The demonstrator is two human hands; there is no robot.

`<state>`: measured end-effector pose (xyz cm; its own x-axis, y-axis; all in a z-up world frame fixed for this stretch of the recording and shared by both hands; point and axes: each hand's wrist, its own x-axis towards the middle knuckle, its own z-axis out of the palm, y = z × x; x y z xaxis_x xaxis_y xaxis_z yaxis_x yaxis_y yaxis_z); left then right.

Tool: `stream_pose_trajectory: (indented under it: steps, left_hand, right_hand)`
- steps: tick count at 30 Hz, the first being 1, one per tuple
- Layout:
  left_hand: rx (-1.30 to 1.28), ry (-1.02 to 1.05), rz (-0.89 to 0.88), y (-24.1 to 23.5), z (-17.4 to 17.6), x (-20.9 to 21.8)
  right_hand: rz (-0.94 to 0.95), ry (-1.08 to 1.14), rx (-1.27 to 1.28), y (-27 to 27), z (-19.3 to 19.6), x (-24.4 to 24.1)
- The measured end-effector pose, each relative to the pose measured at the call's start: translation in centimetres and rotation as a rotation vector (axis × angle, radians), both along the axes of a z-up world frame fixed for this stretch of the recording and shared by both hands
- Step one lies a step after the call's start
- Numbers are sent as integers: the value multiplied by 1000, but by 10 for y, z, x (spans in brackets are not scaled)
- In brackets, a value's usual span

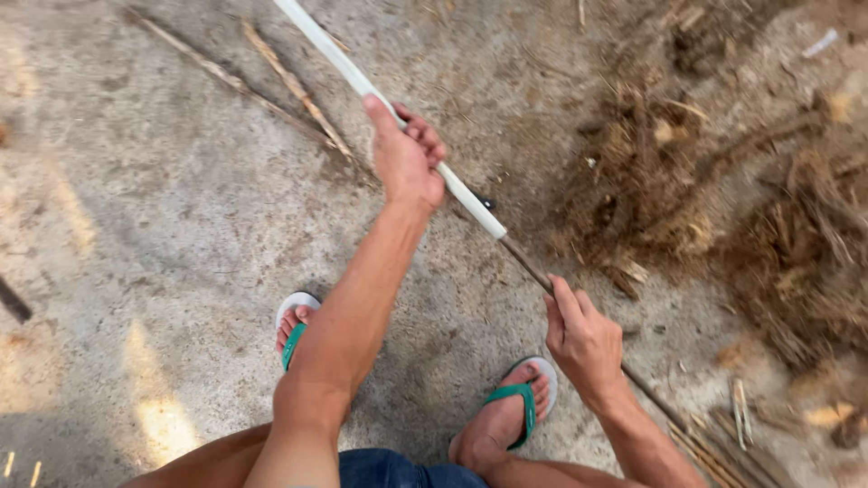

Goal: The person uses a knife to trim and shape a bundle of coconut coir fibers. They then wrap the prepared fibers around a white PVC pipe handle, securing the bundle to form a broom head. Finally, they insert a wooden stick into the pipe to reinforce the assembly.

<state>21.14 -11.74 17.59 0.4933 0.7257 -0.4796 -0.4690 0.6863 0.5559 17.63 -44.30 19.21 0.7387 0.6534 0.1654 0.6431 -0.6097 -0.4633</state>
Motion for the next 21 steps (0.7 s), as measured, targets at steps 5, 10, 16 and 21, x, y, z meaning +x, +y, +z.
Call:
stream_pose_trajectory:
  steps: [5, 10, 16, 21]
  left_hand:
    - [31, -31, -94, -15, 30, -8]
    - [-52, -116, -192, -52, 30, 5]
    - [-14, -125, -29, 45, 4, -20]
    - [42, -63, 24, 94, 3, -32]
  right_hand:
    - [35, 393, 140, 4, 12, 13]
    - [-18, 911, -25, 27, 16, 32]
    - [11, 509, -178, -2, 30, 37]
    - [39, -12, -125, -49, -1, 16]
